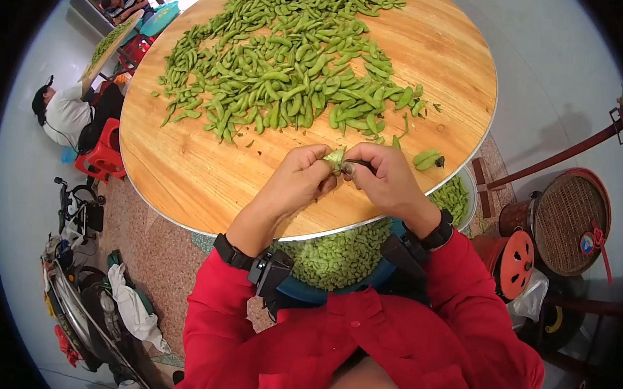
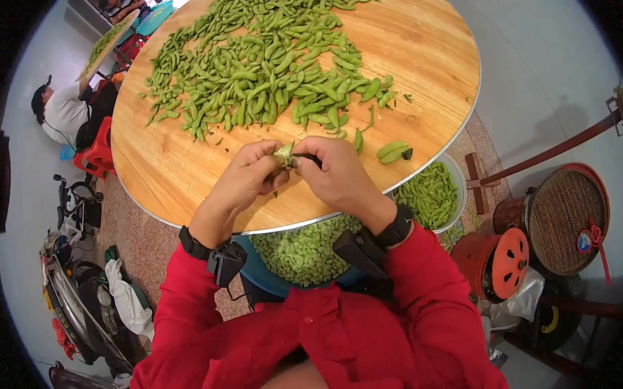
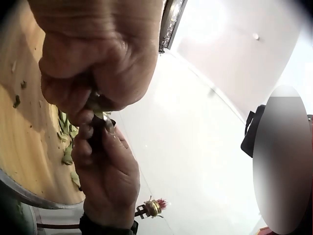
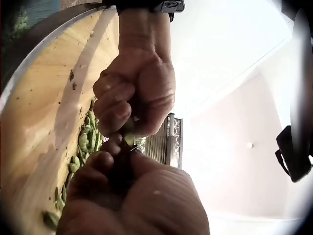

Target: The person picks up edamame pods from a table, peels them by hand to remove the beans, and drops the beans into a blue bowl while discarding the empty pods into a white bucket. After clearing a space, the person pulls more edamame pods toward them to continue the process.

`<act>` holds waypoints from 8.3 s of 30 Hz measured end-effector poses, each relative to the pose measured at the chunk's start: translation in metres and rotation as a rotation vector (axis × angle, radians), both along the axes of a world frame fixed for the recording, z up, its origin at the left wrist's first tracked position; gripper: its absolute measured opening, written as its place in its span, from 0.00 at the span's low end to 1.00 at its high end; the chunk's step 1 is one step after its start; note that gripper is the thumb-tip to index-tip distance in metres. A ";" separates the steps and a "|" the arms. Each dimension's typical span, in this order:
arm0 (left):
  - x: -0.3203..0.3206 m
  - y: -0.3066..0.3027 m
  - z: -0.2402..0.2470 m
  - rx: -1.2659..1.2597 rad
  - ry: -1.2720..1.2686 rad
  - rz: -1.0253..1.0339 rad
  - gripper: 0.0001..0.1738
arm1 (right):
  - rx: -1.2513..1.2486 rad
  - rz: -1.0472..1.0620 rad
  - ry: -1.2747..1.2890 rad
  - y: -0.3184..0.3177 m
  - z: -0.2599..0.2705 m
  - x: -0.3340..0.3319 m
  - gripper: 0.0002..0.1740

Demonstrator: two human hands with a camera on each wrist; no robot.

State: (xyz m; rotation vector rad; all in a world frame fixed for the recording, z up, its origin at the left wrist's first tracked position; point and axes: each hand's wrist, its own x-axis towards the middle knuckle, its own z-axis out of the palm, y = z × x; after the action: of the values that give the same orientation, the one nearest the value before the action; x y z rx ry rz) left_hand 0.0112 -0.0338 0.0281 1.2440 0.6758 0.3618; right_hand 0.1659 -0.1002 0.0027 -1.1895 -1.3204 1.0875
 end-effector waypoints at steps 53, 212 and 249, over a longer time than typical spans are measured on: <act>0.036 0.001 0.000 1.121 0.351 0.088 0.06 | -0.094 -0.167 0.507 -0.013 -0.007 0.017 0.10; -0.023 -0.047 -0.005 1.392 0.376 0.140 0.09 | -0.220 0.138 0.456 -0.029 0.014 -0.018 0.05; 0.074 -0.006 0.005 1.458 0.103 -0.045 0.08 | 0.144 -0.219 -0.865 -0.058 0.019 0.109 0.16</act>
State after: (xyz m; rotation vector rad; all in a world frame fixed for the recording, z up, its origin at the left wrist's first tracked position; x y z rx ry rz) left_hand 0.0856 -0.0398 0.0327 2.6578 0.4081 0.8164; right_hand 0.2745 -0.1582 0.0216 -1.7310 -1.8047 0.2852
